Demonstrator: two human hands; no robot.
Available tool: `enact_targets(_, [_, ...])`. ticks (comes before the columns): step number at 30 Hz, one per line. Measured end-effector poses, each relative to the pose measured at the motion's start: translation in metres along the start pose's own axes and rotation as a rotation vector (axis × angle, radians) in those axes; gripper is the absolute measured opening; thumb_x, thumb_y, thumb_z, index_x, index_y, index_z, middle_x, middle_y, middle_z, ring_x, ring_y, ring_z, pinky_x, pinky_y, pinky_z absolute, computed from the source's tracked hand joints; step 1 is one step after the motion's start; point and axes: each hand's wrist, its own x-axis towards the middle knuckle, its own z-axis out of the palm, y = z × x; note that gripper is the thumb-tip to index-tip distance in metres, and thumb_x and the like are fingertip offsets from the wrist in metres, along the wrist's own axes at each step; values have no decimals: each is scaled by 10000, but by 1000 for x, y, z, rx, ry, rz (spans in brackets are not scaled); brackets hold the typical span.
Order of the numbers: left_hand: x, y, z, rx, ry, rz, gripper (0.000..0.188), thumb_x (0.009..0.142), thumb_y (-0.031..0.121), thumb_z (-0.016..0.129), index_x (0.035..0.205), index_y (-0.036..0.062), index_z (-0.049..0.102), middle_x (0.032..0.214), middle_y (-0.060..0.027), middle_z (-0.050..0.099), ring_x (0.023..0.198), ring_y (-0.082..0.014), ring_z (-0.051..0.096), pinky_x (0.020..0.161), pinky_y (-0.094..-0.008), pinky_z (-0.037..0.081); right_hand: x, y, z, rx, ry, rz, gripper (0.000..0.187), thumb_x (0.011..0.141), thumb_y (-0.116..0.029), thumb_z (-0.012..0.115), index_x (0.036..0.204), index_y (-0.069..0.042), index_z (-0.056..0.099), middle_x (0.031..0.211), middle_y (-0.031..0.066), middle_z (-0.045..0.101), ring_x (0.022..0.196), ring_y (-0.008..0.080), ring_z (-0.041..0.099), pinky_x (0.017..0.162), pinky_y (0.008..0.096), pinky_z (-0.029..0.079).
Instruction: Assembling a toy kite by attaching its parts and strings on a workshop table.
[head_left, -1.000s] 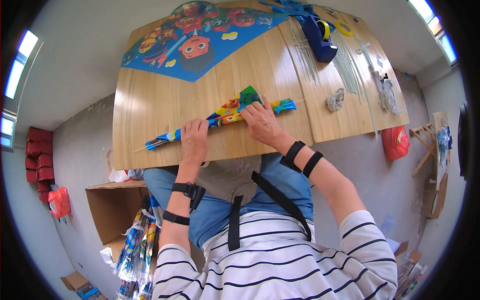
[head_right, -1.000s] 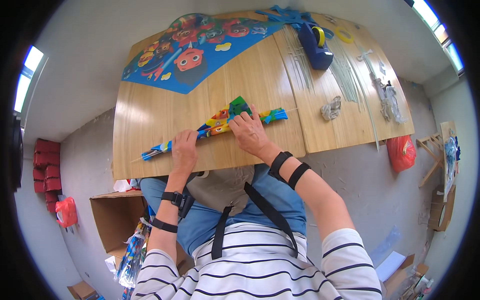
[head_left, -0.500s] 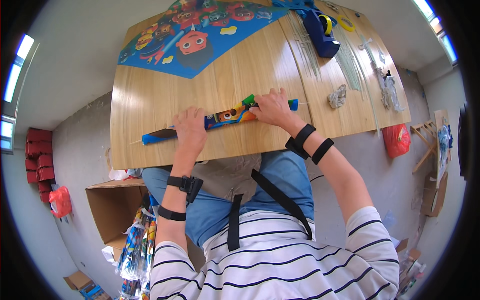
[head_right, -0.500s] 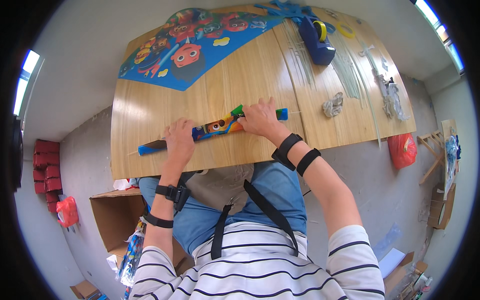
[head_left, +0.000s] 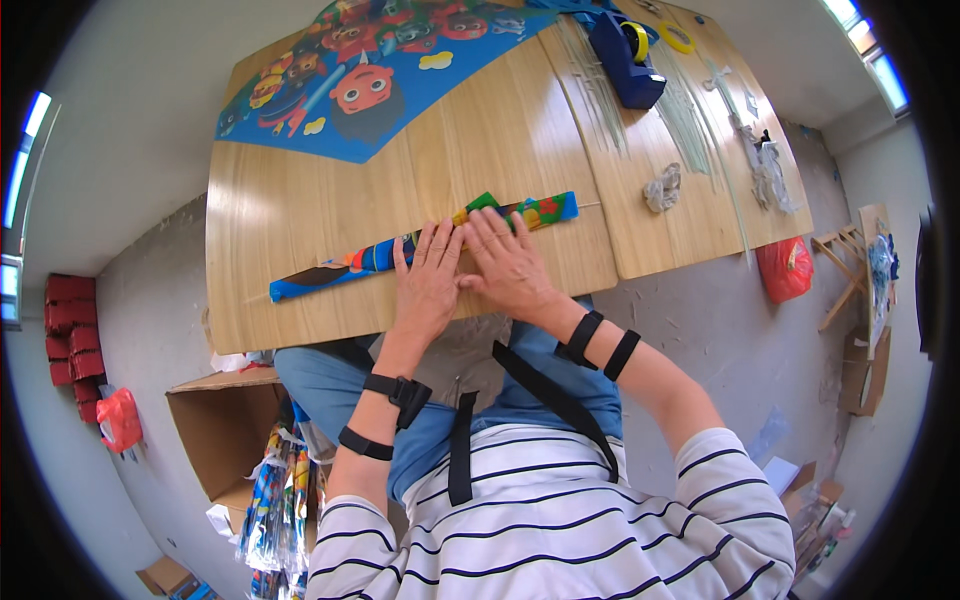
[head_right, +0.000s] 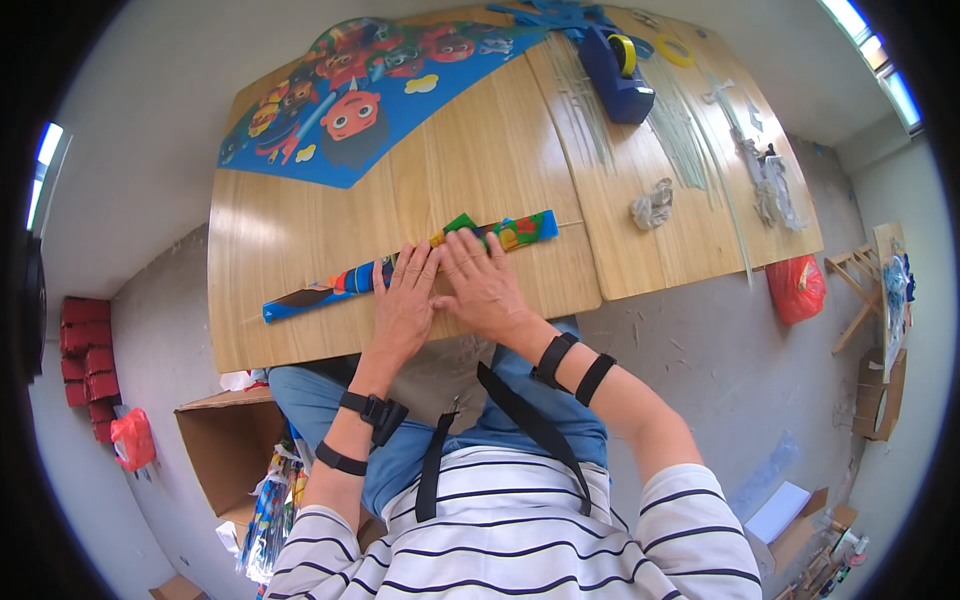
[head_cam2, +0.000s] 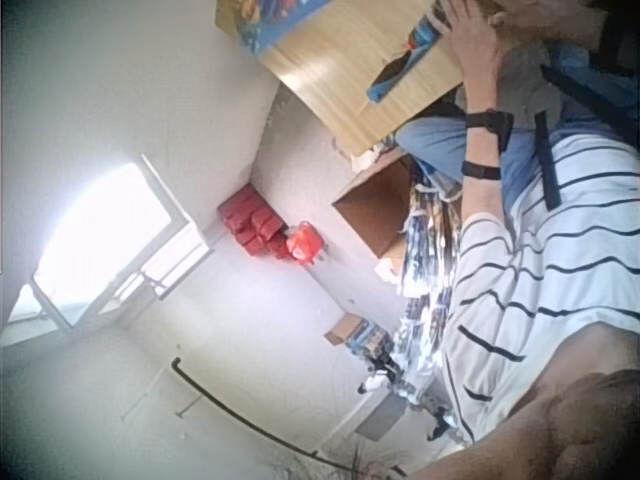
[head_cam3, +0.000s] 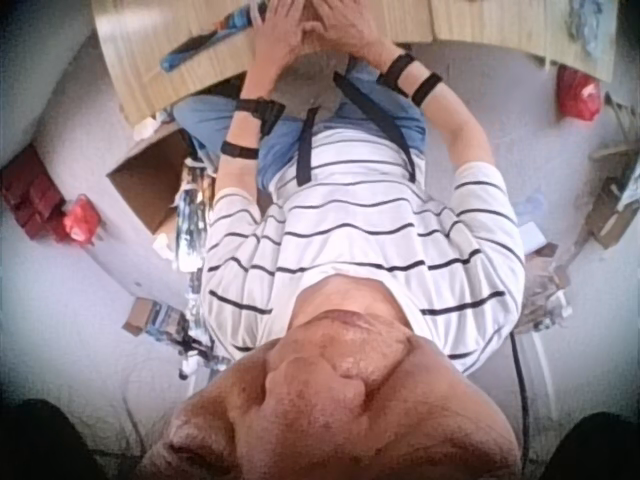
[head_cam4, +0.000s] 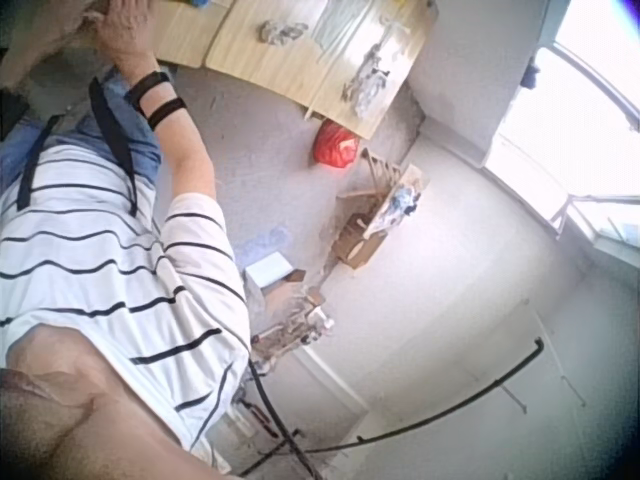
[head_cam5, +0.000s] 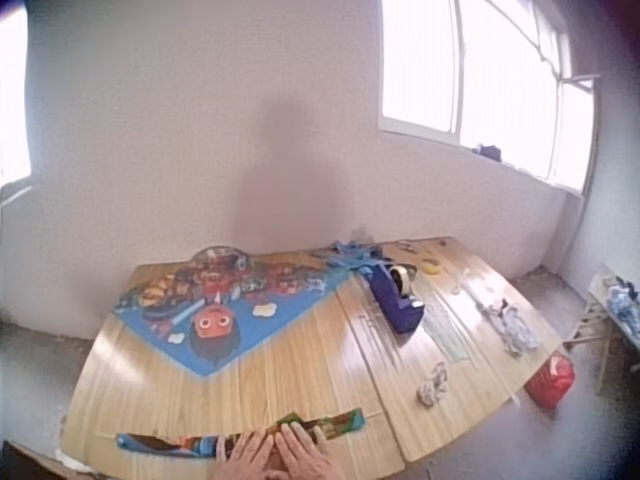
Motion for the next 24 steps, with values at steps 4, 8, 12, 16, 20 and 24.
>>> enact_targets(4, [-9, -19, -13, -111, -18, -2, 745, 852, 288, 665, 1498, 110, 339, 1568, -58, 309, 1456, -249, 254, 1165, -543, 140, -8, 25, 0, -94, 17, 17, 780, 866, -516, 574, 1411, 19, 420, 1522, 180, 348, 1437, 309, 285, 1173, 541, 158])
enact_targets(8, [-42, -78, -18, -18, -70, -200, 744, 872, 316, 648, 1509, 120, 317, 1583, -61, 281, 1460, -259, 244, 1167, -538, 134, -11, 33, -2, -76, 44, 21, 782, 878, -518, 561, 1416, 30, 410, 1522, 185, 346, 1436, 313, 287, 1172, 547, 155])
enact_targets(12, [-76, -125, -30, 116, -27, -338, 770, 852, 375, 655, 1497, 105, 333, 1563, -78, 313, 1440, -271, 279, 1158, -557, 145, -9, 33, -5, -80, 46, -1, 784, 886, -517, 552, 1413, 44, 406, 1520, 195, 345, 1433, 322, 289, 1172, 551, 151])
enact_targets(16, [-61, -96, -50, 141, 49, -313, 712, 846, 328, 666, 1459, 86, 393, 1546, -92, 340, 1437, -269, 285, 1158, -560, 142, -11, 33, -8, -81, 27, 7, 785, 886, -520, 552, 1405, 51, 414, 1515, 204, 347, 1431, 331, 291, 1168, 560, 153])
enact_targets(20, [-19, -5, -44, -91, 2, -30, 678, 821, 282, 695, 1418, 75, 449, 1519, -82, 380, 1428, -264, 303, 1142, -561, 179, -8, 31, -11, -97, 39, -4, 764, 876, -499, 572, 1389, 50, 435, 1500, 204, 373, 1424, 331, 305, 1166, 569, 153])
enact_targets(24, [-12, 18, -17, -118, 24, -3, 695, 809, 275, 712, 1420, 77, 446, 1509, -60, 390, 1418, -242, 315, 1117, -595, 200, 10, 31, -15, -76, 135, 16, 579, 833, -342, 653, 1284, 1, 532, 1329, 177, 517, 1294, 335, 434, 1105, 550, 257])
